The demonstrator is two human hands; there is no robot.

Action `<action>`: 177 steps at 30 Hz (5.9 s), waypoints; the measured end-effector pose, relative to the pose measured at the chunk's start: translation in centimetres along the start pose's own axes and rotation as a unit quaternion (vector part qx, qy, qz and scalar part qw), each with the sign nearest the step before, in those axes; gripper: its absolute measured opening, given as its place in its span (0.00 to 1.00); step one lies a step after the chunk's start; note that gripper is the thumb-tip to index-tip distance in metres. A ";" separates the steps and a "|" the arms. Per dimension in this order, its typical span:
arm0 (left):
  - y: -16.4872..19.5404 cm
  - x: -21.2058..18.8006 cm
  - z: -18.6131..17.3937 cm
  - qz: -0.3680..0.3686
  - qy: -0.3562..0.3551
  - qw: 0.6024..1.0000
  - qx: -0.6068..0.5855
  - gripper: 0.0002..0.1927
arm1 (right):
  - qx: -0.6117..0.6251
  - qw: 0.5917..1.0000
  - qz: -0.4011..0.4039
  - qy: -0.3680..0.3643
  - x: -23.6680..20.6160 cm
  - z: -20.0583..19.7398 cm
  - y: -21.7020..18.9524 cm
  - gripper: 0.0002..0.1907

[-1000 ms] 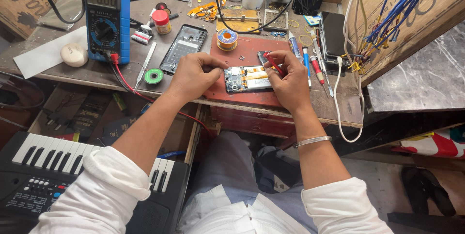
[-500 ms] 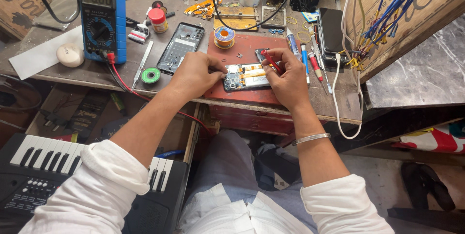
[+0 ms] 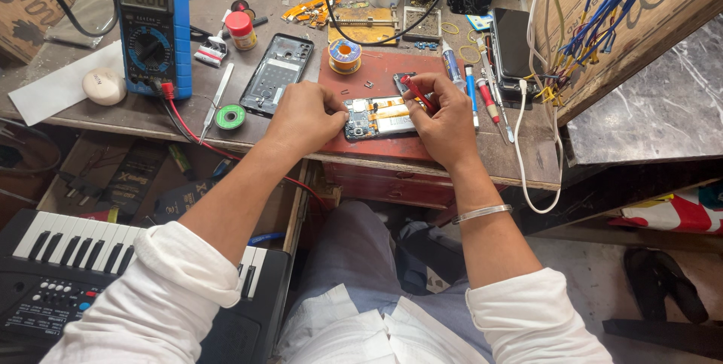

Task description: The person repairs a disassembled smartphone at a workbench. They use a red screwdriver to unscrew and pry components from the phone motherboard, manipulate small parts with their fingers, and reposition the board on the mat while other phone parts and a multimeter sit on the bench.

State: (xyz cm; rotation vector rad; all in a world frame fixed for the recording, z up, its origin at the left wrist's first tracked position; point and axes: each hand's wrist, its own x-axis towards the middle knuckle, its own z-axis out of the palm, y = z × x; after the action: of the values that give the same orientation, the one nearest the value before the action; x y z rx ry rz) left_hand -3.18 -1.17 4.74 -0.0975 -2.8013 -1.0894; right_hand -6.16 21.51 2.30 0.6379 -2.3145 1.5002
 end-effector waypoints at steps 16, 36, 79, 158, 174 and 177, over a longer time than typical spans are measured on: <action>-2.3 -2.5 1.1 0.132 0.092 0.985 -0.061 0.08 | -0.018 1.000 -0.009 0.007 -0.1 -0.2 0.5 0.11; -3.4 -4.5 3.1 0.227 0.170 0.959 -0.017 0.10 | 0.001 1.000 0.002 0.003 -0.7 -0.6 2.1 0.12; -3.1 -3.9 1.8 0.214 0.121 0.968 -0.042 0.09 | 0.147 0.985 -0.017 0.094 -1.0 -0.8 0.9 0.24; -2.7 -5.7 3.3 0.231 0.194 0.951 -0.071 0.18 | -0.044 0.994 -0.065 -0.077 -2.5 1.9 -2.2 0.06; -2.6 -5.7 3.2 0.223 0.194 0.952 -0.074 0.16 | -0.041 0.994 -0.048 -0.085 -2.6 1.9 -2.0 0.06; -2.4 -5.6 3.0 0.210 0.188 0.957 -0.066 0.14 | -0.036 0.994 -0.064 -0.086 -2.6 1.9 -2.0 0.06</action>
State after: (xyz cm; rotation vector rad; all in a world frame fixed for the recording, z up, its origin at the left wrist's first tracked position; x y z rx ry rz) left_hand 1.80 -0.96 0.08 -0.4299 -2.2320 -1.0538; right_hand -2.91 19.57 1.85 0.9098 -2.3894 1.3472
